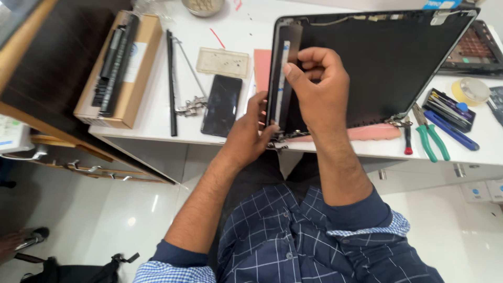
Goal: The person removes a metal bezel strip from a laptop screen assembly, trims its adhesive backing with pliers, and reattaches it to the screen frame. They use a screwdriver to pry the strip off, then pliers to trim the adhesive, and finally press the strip back into place along the edge of the screen.
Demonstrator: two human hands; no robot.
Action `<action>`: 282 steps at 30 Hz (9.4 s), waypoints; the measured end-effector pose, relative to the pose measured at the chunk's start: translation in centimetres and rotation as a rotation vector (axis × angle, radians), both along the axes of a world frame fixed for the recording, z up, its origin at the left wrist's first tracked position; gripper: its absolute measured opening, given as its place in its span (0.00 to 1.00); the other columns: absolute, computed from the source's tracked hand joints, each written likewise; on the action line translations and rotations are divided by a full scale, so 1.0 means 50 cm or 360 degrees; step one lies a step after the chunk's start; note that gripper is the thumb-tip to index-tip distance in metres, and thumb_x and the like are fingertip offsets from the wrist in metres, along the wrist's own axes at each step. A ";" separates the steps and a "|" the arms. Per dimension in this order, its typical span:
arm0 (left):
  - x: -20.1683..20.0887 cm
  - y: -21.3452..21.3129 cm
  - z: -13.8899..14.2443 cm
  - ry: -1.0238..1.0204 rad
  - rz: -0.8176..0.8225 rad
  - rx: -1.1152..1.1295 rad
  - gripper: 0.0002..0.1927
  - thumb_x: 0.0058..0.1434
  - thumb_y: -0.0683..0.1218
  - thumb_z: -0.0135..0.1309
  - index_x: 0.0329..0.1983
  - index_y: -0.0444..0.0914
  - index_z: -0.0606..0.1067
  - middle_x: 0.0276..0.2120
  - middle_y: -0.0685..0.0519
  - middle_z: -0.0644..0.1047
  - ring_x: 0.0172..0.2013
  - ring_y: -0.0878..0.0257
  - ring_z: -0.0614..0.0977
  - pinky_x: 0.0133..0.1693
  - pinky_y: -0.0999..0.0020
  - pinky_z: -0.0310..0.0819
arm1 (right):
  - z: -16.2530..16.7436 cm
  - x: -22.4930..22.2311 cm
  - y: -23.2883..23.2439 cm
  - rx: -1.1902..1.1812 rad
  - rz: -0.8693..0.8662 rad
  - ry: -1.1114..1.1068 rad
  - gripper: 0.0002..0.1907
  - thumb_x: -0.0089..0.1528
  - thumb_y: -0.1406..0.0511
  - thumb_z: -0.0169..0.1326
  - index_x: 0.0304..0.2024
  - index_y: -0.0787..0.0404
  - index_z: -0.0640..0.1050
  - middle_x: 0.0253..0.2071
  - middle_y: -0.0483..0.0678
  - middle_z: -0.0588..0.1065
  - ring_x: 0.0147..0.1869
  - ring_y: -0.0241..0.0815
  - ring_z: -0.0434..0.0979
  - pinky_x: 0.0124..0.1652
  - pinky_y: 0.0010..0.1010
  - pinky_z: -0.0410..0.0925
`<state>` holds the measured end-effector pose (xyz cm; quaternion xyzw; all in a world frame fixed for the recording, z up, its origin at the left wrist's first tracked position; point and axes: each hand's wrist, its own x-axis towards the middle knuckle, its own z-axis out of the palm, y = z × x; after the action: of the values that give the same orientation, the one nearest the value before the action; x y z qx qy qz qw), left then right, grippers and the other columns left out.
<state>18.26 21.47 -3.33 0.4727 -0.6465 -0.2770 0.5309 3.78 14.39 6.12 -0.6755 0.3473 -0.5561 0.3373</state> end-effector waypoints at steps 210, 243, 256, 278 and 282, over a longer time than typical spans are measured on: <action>0.202 0.141 0.184 0.1677 -0.0160 0.0026 0.22 0.81 0.47 0.41 0.69 0.28 0.66 0.60 0.41 0.74 0.57 0.54 0.78 0.61 0.62 0.73 | -0.088 -0.392 0.008 0.1065 0.1004 -0.1350 0.11 0.73 0.69 0.48 0.45 0.74 0.76 0.35 0.53 0.76 0.30 0.39 0.78 0.28 0.25 0.72; -0.014 0.171 0.123 0.1235 -0.0525 -0.0073 0.11 0.69 0.35 0.60 0.53 0.33 0.76 0.45 0.51 0.78 0.43 0.64 0.78 0.48 0.70 0.74 | 0.018 -0.357 0.203 0.0231 0.0388 -0.0896 0.11 0.77 0.66 0.58 0.49 0.71 0.74 0.45 0.56 0.77 0.43 0.42 0.78 0.44 0.32 0.75; -0.026 0.206 0.178 0.1130 -0.0435 -0.0044 0.22 0.65 0.34 0.59 0.63 0.30 0.73 0.51 0.43 0.77 0.51 0.54 0.80 0.58 0.60 0.77 | 0.060 -0.295 0.261 0.0321 0.0219 -0.0364 0.22 0.69 0.70 0.60 0.62 0.72 0.68 0.37 0.57 0.77 0.30 0.37 0.81 0.24 0.21 0.74; -0.029 0.221 0.147 0.1037 -0.0299 -0.0110 0.24 0.68 0.34 0.66 0.65 0.33 0.71 0.54 0.47 0.76 0.53 0.57 0.77 0.59 0.64 0.73 | 0.067 -0.288 0.256 0.0311 -0.0042 -0.0018 0.25 0.67 0.69 0.60 0.62 0.73 0.66 0.37 0.57 0.78 0.25 0.31 0.77 0.23 0.17 0.67; -0.033 0.222 0.150 0.1051 -0.0287 -0.0090 0.26 0.68 0.34 0.66 0.65 0.33 0.70 0.55 0.46 0.75 0.54 0.56 0.77 0.60 0.63 0.73 | 0.060 -0.291 0.253 0.0275 -0.0059 0.0026 0.25 0.67 0.69 0.60 0.62 0.73 0.66 0.38 0.56 0.78 0.25 0.30 0.76 0.22 0.15 0.68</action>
<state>16.61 32.58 4.20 0.2835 -0.4864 -0.4428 0.6978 -10.76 27.04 9.12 -0.6419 0.4090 -0.5248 0.3811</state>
